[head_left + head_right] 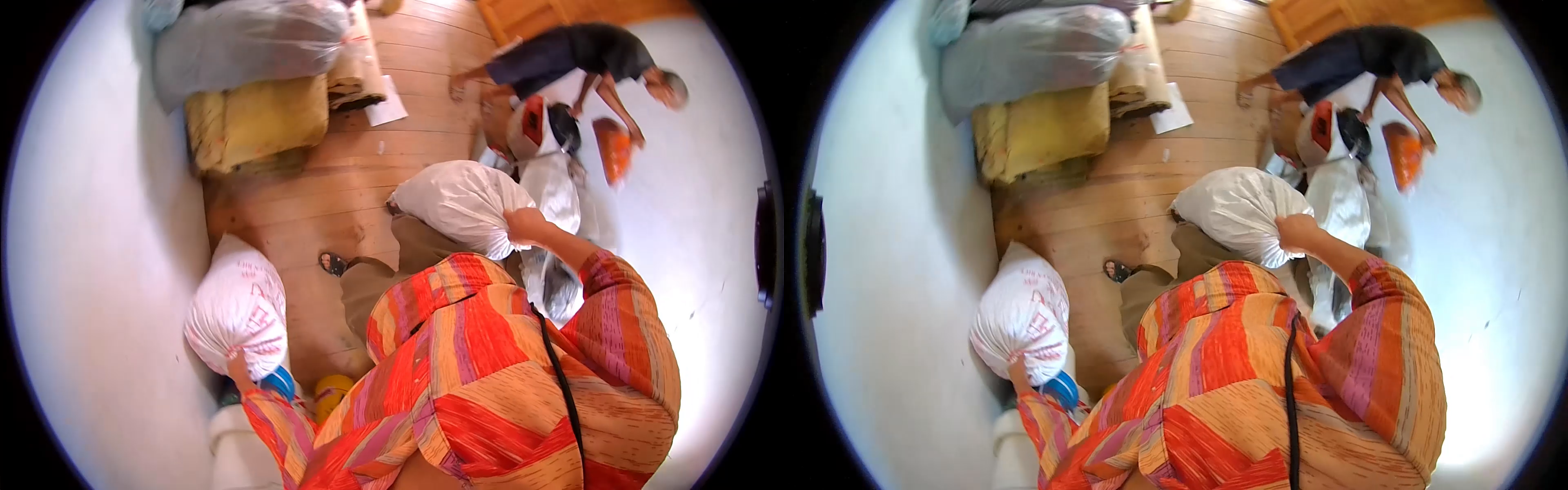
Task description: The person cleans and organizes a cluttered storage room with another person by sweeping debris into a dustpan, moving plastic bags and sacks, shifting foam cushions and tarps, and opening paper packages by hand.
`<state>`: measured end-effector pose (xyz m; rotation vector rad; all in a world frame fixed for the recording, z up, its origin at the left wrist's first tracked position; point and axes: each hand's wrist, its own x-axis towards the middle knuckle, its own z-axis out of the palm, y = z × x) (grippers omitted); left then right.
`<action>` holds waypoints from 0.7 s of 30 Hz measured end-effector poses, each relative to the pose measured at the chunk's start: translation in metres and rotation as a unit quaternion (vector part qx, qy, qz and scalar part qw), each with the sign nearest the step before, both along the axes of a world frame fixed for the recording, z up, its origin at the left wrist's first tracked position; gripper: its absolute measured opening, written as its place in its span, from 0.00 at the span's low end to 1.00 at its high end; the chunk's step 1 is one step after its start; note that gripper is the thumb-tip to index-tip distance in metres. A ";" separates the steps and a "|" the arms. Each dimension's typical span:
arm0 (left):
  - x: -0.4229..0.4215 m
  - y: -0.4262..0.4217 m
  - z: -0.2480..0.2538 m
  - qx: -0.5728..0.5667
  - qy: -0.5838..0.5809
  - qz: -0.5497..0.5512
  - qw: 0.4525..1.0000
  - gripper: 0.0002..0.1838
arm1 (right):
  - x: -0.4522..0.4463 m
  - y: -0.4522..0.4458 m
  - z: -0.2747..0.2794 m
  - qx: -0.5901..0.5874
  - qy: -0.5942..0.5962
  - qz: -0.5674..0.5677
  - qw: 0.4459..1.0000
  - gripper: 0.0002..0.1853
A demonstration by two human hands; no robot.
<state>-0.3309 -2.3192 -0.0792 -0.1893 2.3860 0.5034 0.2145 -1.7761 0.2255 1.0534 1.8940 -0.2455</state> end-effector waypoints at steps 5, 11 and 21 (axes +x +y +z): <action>0.020 0.017 0.036 0.169 -0.239 0.126 0.948 0.23 | 0.010 -0.029 0.024 0.037 -0.002 -0.071 0.997 0.13; 0.054 0.100 0.114 0.040 -0.337 0.027 0.940 0.18 | 0.047 -0.025 0.018 0.000 0.024 -0.161 0.987 0.17; 0.140 0.151 0.223 -0.031 -0.248 -0.032 0.968 0.19 | 0.108 0.034 -0.028 -0.060 0.113 -0.202 0.971 0.23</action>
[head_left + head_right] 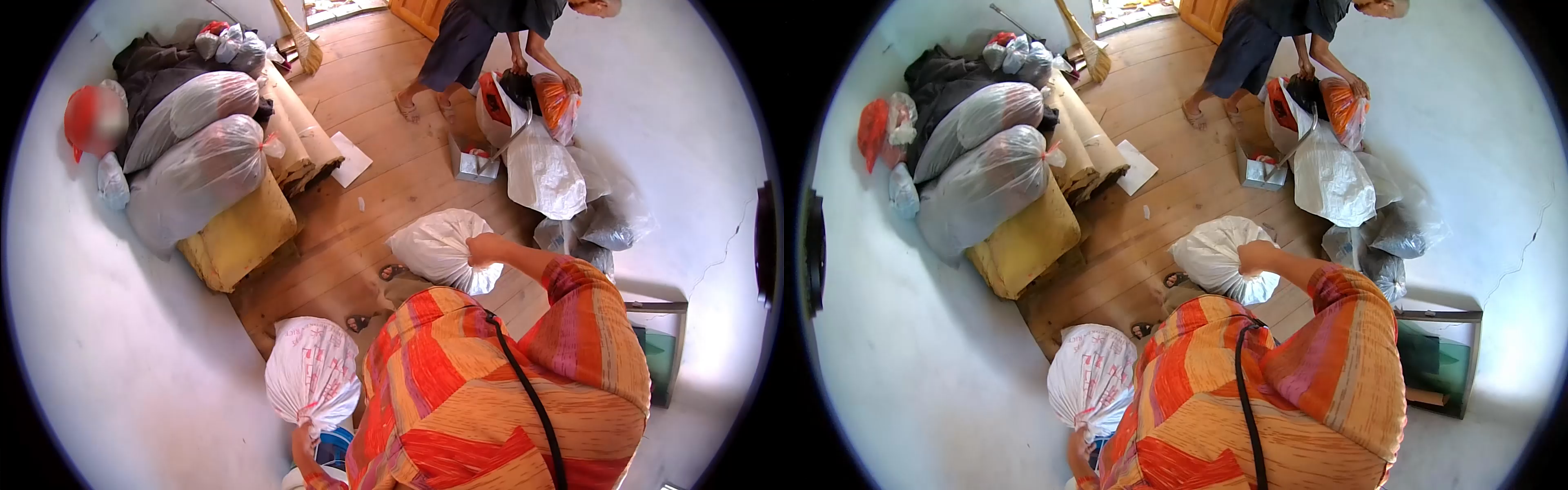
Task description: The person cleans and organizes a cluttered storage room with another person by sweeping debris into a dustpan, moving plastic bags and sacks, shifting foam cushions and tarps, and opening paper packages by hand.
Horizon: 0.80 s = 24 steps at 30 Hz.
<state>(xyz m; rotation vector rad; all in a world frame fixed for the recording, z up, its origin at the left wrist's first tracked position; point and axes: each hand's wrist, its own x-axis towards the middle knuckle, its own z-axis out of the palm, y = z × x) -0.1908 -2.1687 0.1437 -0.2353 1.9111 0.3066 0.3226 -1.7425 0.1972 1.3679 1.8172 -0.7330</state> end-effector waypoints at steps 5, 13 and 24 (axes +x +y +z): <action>0.097 0.014 0.039 -0.041 0.029 0.027 0.998 0.19 | 0.025 0.058 -0.021 -0.014 0.059 0.024 0.998 0.23; 0.239 0.018 0.020 -0.033 0.031 0.059 0.997 0.20 | 0.029 0.109 -0.026 -0.045 0.103 0.102 0.988 0.21; 0.367 -0.026 -0.006 0.029 0.058 0.139 0.988 0.22 | 0.004 0.107 -0.023 0.001 0.111 0.270 0.956 0.20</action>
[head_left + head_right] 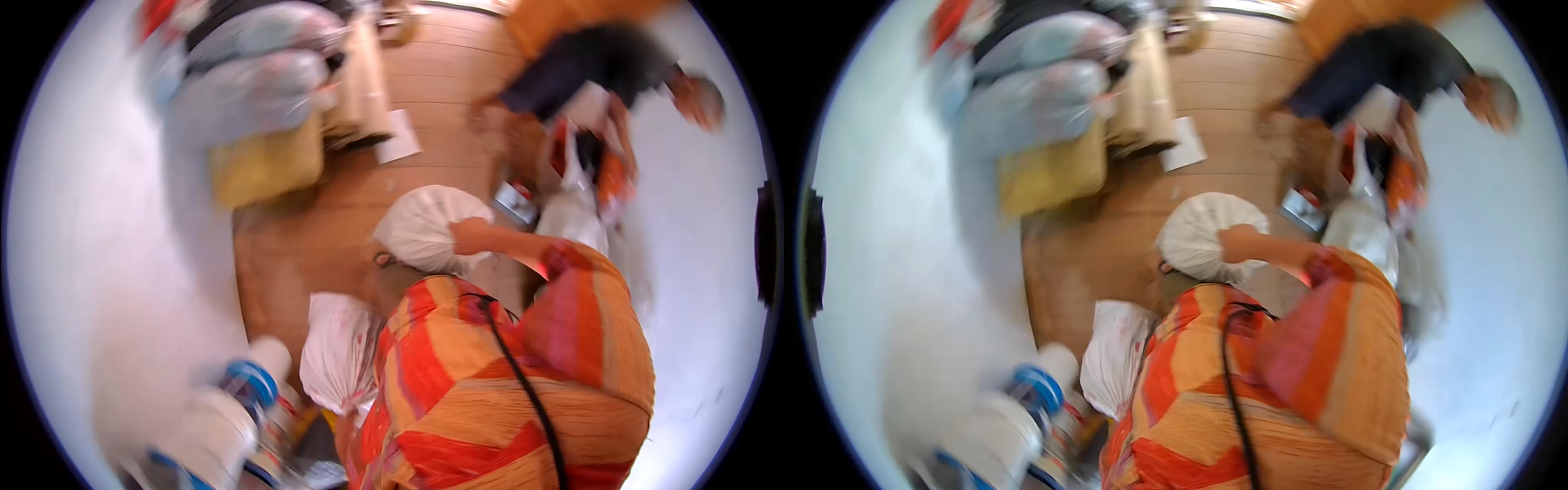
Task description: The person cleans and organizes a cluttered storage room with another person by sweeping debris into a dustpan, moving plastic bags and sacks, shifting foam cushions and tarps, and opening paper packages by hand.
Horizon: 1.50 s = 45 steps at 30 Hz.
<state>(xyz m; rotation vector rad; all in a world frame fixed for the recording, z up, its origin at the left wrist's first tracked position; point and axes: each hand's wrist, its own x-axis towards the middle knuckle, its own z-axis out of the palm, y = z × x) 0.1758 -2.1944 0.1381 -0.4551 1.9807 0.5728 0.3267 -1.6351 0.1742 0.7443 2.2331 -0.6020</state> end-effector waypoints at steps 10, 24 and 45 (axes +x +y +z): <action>0.260 -0.042 0.030 -0.037 0.063 -0.048 0.996 0.23 | 0.006 -0.052 -0.011 0.059 0.044 0.272 0.960 0.19; 0.373 -0.102 0.017 -0.013 0.067 0.182 0.981 0.20 | -0.059 -0.224 0.033 0.009 0.080 0.455 0.887 0.16; 0.361 -0.021 0.047 -0.087 0.014 0.422 0.902 0.19 | -0.247 -0.431 -0.013 -0.087 0.035 0.692 0.715 0.14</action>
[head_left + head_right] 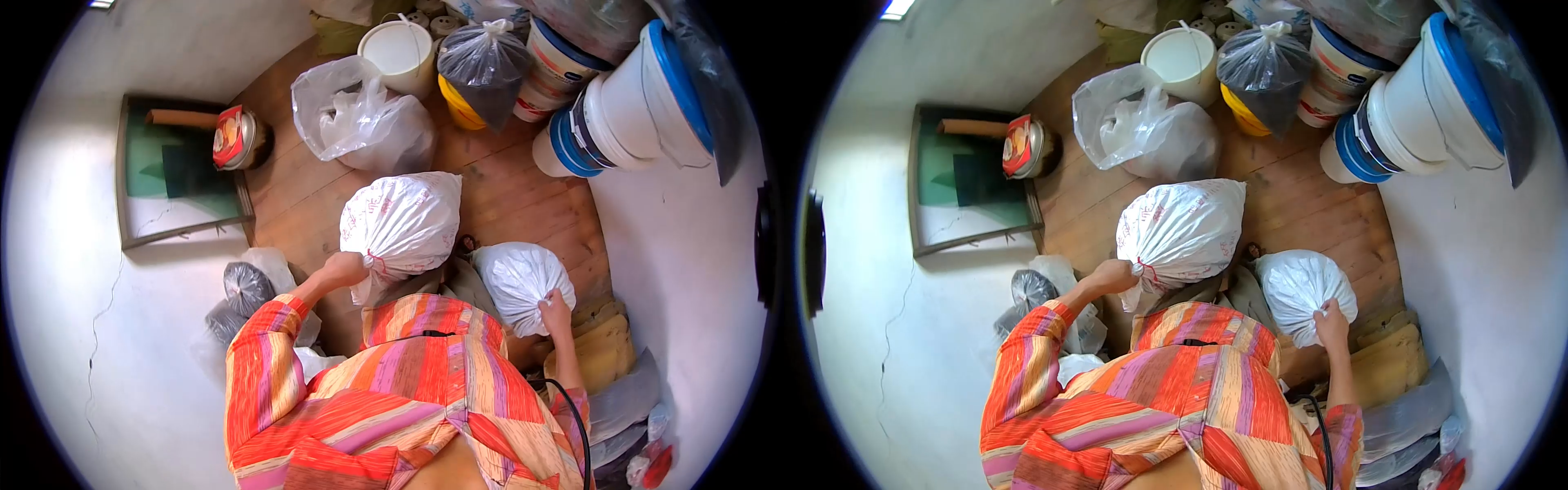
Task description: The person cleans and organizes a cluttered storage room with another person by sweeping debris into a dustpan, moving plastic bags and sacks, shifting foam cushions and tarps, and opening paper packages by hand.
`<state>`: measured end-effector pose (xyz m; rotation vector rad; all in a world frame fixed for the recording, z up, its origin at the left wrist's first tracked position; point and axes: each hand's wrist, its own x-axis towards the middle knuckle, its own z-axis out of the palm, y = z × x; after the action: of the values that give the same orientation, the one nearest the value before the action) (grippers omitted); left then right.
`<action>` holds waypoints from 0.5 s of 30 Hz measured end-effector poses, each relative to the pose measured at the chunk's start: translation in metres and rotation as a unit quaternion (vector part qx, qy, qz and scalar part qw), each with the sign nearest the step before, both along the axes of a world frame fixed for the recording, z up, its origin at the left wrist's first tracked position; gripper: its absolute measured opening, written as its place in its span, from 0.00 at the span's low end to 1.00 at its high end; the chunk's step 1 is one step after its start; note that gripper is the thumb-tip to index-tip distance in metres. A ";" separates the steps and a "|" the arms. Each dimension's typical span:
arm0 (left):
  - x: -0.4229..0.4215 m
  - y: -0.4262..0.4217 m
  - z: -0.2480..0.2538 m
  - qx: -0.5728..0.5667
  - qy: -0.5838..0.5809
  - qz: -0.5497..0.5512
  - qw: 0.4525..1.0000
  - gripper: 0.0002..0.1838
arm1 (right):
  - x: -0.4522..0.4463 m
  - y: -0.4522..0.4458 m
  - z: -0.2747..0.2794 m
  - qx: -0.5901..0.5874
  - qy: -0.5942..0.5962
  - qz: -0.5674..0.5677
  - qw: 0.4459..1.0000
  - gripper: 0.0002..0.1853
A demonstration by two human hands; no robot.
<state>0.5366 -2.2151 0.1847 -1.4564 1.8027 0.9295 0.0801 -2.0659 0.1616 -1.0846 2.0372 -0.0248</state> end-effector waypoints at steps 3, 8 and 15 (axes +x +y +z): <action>0.001 0.013 0.001 0.011 0.005 0.010 1.000 0.20 | -0.029 -0.038 -0.024 -0.026 0.010 0.054 0.998 0.15; -0.011 0.026 0.005 -0.006 -0.001 0.060 0.998 0.22 | -0.044 -0.114 -0.052 -0.092 0.028 0.136 0.986 0.16; -0.015 0.034 -0.004 0.006 -0.022 0.085 0.996 0.25 | -0.034 -0.223 -0.090 -0.095 0.067 0.226 0.967 0.13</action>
<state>0.5213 -2.1806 0.1811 -1.6288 1.6585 0.9813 0.0459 -2.2889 0.0717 -1.6930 1.8839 0.0900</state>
